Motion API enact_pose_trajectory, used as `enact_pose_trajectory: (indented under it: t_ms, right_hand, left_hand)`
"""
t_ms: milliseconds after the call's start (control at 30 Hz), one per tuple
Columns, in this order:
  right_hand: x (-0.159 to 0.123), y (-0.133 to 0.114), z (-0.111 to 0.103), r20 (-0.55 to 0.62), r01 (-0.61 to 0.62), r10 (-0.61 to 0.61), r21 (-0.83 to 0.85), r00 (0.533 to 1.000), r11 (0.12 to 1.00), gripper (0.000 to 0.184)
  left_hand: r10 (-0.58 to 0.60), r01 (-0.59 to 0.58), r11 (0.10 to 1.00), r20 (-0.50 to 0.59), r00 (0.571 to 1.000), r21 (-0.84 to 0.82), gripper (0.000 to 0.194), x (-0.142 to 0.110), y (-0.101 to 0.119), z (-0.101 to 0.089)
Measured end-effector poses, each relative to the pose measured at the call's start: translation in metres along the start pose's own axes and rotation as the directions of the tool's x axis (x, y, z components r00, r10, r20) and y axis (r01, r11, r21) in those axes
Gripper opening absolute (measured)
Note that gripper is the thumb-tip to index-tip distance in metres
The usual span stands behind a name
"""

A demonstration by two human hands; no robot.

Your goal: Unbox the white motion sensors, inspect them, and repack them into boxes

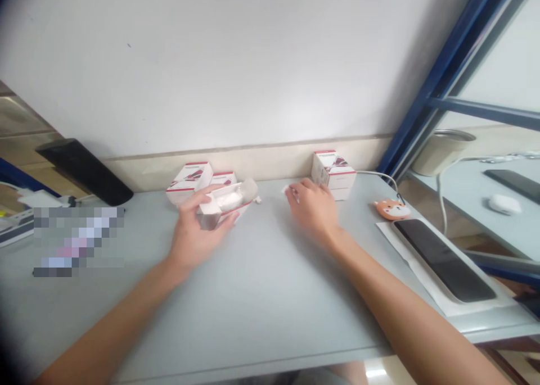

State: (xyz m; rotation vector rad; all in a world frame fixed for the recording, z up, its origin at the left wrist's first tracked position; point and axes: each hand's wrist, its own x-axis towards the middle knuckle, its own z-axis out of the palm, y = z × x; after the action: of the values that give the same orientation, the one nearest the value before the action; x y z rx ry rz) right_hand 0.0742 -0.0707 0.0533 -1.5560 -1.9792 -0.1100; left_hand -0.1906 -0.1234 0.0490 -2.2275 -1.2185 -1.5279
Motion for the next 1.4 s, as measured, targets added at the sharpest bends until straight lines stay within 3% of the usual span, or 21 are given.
enact_pose_trajectory:
  t_ms: [133,300,400,500,600,700,767,867,967,1067,1267,1400]
  right_hand:
    - [-0.003,0.001,0.009,0.218,-0.112,0.117,-0.032,0.969,0.993,0.032]
    - [-0.01,-0.005,0.026,0.262,-0.097,0.058,0.14,0.963,0.985,0.031]
    - [-0.012,-0.01,0.025,0.116,-0.062,0.016,0.403,0.993,0.913,0.042]
    - [-0.013,-0.02,0.007,-0.17,0.046,0.065,0.574,0.983,0.818,0.031]
    - [-0.016,-0.03,-0.011,-0.361,0.289,-0.108,0.496,0.926,0.819,0.018]
    - [-0.022,-0.04,-0.013,-0.297,0.401,-0.315,0.296,0.901,0.867,0.017]
    - [-0.026,-0.046,-0.01,-0.206,0.35,-0.301,0.272,0.931,0.896,0.023]
    - [-0.031,-0.054,-0.006,-0.05,0.153,-0.147,0.48,0.988,0.864,0.031]
    - [-0.036,-0.061,-0.006,0.143,-0.112,0.015,0.698,0.99,0.707,0.032]
    - [-0.037,-0.061,-0.002,0.206,-0.255,0.151,0.777,0.967,0.575,0.029]
    - [-0.022,-0.044,-0.001,0.021,-0.085,0.109,0.767,0.994,0.635,0.02]
    - [-0.015,-0.039,-0.015,-0.252,0.095,0.095,0.649,0.963,0.755,0.019]
  left_hand:
    - [-0.058,0.058,0.998,0.019,0.998,-0.023,0.059,-0.003,-0.006,-0.002]
    - [0.057,-0.041,0.991,0.125,0.99,-0.125,0.059,0.001,-0.005,-0.008]
    - [0.167,-0.126,0.974,0.228,0.959,-0.187,0.056,0.004,-0.001,-0.011]
    - [0.228,-0.191,0.969,0.261,0.938,-0.159,0.054,0.004,0.003,-0.011]
    - [0.23,-0.214,0.973,0.291,0.929,-0.087,0.049,0.002,0.005,-0.01]
    - [0.238,-0.252,0.968,0.3,0.924,0.008,0.042,0.0,0.008,-0.008]
    - [0.265,-0.294,0.953,0.276,0.924,0.07,0.041,-0.001,0.011,-0.007]
    - [0.32,-0.355,0.924,0.218,0.922,0.145,0.04,-0.002,0.018,-0.005]
    - [0.371,-0.398,0.9,0.169,0.913,0.177,0.041,-0.005,0.026,-0.002]
    - [0.406,-0.432,0.88,0.16,0.9,0.197,0.046,-0.01,0.034,0.001]
    - [0.301,-0.358,0.906,0.254,0.919,0.224,0.063,-0.008,0.044,0.005]
    - [0.202,-0.249,0.954,0.255,0.946,0.167,0.075,0.0,0.047,0.005]
